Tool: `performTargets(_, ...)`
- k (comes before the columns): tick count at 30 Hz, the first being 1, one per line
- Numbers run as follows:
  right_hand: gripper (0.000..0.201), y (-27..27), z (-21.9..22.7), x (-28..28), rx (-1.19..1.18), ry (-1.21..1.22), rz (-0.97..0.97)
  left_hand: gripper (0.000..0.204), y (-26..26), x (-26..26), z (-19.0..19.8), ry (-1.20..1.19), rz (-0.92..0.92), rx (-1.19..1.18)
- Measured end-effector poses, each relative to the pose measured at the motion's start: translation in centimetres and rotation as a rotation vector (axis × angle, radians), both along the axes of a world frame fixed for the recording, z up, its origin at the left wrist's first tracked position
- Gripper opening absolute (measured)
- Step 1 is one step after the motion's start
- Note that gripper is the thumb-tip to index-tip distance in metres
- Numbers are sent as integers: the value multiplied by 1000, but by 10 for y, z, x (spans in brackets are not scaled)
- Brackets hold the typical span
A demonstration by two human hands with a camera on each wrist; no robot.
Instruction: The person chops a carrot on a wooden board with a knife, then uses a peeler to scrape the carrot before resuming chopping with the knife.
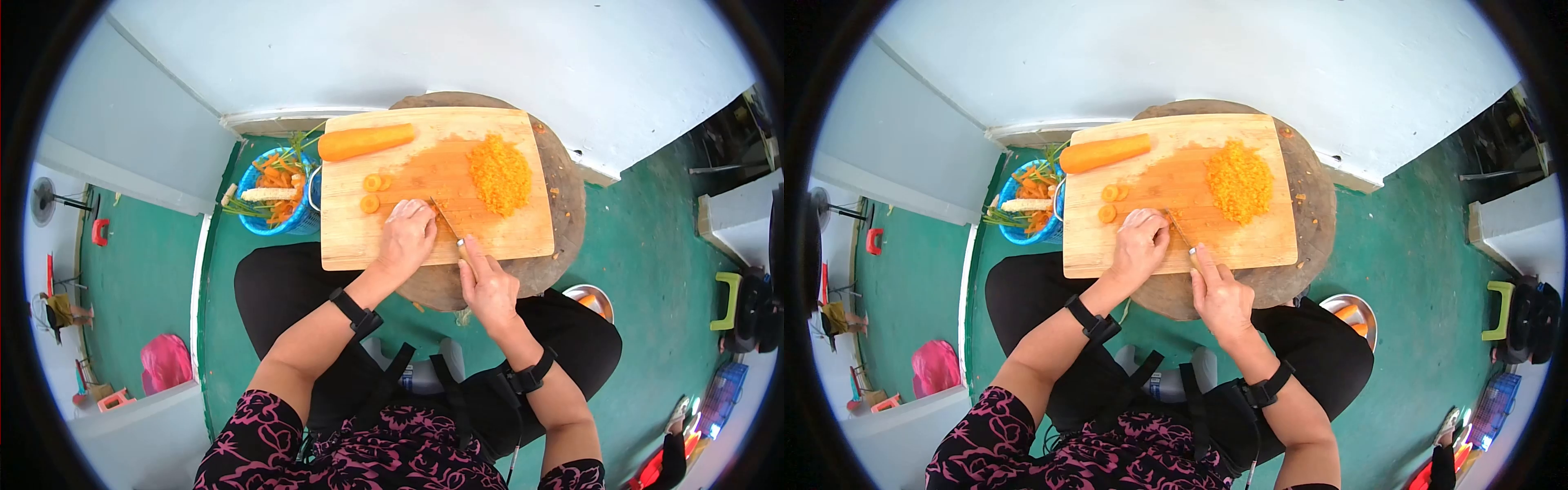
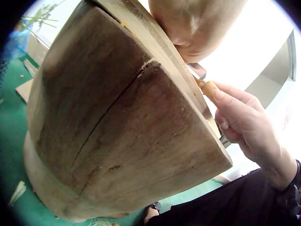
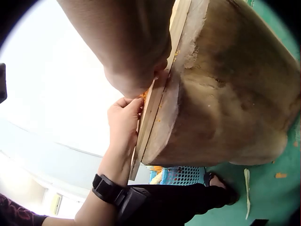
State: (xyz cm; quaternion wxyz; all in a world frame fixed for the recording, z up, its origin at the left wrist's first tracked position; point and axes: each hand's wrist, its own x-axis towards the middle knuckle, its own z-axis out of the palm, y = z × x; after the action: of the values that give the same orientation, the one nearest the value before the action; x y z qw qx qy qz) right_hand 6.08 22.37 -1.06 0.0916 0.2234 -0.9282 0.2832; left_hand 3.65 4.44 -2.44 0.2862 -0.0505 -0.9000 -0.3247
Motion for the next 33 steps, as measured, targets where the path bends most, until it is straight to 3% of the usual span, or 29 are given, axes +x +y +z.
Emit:
performTargets(4,40,0,7,1,-81,-174,-26,8,-1,1,2,-18,-3,-1)
performTargets(7,40,0,5,0,-115,-31,-14,9,1,1,4,0,8,10)
performTargets(19,42,-1,-1,-2,-106,11,3,7,0,1,4,-22,-17,15)
performTargets(28,42,-3,-1,-1,68,46,16,8,0,1,3,0,9,2)
performTargets(33,41,-2,-5,-2,-107,-14,-7,8,1,1,2,-2,22,-16)
